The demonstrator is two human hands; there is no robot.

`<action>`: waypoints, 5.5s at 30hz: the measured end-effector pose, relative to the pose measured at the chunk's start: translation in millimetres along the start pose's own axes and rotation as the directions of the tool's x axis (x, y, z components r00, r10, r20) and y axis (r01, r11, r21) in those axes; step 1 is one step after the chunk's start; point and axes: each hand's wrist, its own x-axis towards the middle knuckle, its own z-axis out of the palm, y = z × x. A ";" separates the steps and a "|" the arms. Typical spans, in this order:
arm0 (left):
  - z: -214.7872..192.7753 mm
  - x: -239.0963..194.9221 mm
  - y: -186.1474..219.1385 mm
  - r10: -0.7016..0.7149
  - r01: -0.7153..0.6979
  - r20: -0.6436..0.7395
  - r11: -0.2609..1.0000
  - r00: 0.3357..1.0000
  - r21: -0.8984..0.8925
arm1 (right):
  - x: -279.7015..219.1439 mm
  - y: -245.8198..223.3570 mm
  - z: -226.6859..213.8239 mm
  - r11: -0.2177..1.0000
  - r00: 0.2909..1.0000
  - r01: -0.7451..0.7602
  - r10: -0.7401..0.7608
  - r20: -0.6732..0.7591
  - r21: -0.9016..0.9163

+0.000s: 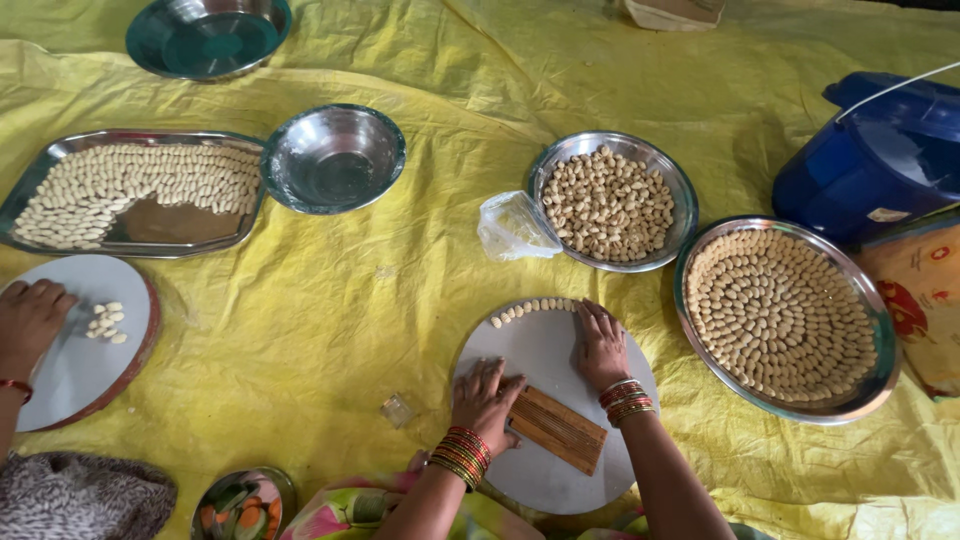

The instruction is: The person sits on a yellow tarp and uses a wooden ridged tool to press small dough balls, creating ridged shapes. They place the finished pieces into a metal bowl. Another person works alongside using the same method.

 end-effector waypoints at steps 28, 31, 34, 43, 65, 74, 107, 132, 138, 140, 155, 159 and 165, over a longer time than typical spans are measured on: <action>17.4 6.6 -3.3 -0.020 0.019 -0.017 0.999 1.000 -0.034 | -70.3 -53.3 -34.8 0.994 0.997 -0.023 0.031 -0.075 0.104; 12.8 4.9 6.9 -0.071 0.072 0.023 0.997 0.997 -0.031 | -75.1 -61.7 -33.6 0.992 0.994 -0.055 0.065 -0.086 0.117; 6.4 -2.4 27.4 -0.225 0.227 0.055 0.974 0.973 -0.023 | -81.7 -68.8 -35.5 0.993 0.994 -0.056 0.064 -0.084 0.101; -3.9 -5.4 47.5 -0.116 0.123 0.063 0.985 0.991 -0.121 | -85.6 -75.0 -31.3 1.000 1.000 -0.017 0.016 0.024 0.025; -3.9 6.0 23.9 -0.134 0.141 0.137 0.989 0.981 -0.037 | 108.7 -23.8 -24.8 0.936 0.940 -0.214 0.275 0.203 -0.281; 12.1 9.2 18.3 -0.099 0.103 0.064 0.993 0.993 -0.063 | 0.0 -27.3 18.1 0.982 0.998 -0.028 0.017 -0.060 -0.189; -16.1 0.0 17.0 -0.092 0.096 0.174 0.995 0.981 -0.017 | 85.2 -63.4 -78.3 0.937 0.903 -0.315 0.345 0.258 -0.151; -5.9 0.9 14.6 -0.078 0.083 0.139 0.996 0.987 -0.030 | -32.4 -36.7 -27.5 0.930 0.876 0.188 -0.014 0.481 -0.316; -21.4 -4.4 18.0 -0.092 0.093 0.193 0.996 0.977 0.002 | 62.0 -34.0 -73.3 0.848 0.995 0.009 0.045 0.090 -0.529; -23.6 -2.6 19.4 -0.093 0.094 0.202 0.996 0.975 0.006 | 71.2 -43.8 -87.0 0.901 0.996 -0.074 0.043 -0.080 -0.428; -11.3 -1.0 15.2 -0.078 0.081 0.119 0.996 0.990 -0.022 | -11.9 -60.2 3.2 0.970 0.986 0.073 -0.035 0.164 -0.234; -7.8 -0.6 13.5 -0.073 0.076 0.095 0.997 0.993 -0.029 | -20.7 -62.0 -17.7 0.972 0.976 0.065 -0.014 0.218 -0.227; -9.3 0.6 14.4 -0.087 0.089 0.118 0.996 0.989 -0.013 | -32.9 -69.4 -41.9 0.969 0.957 -0.044 0.110 0.267 -0.242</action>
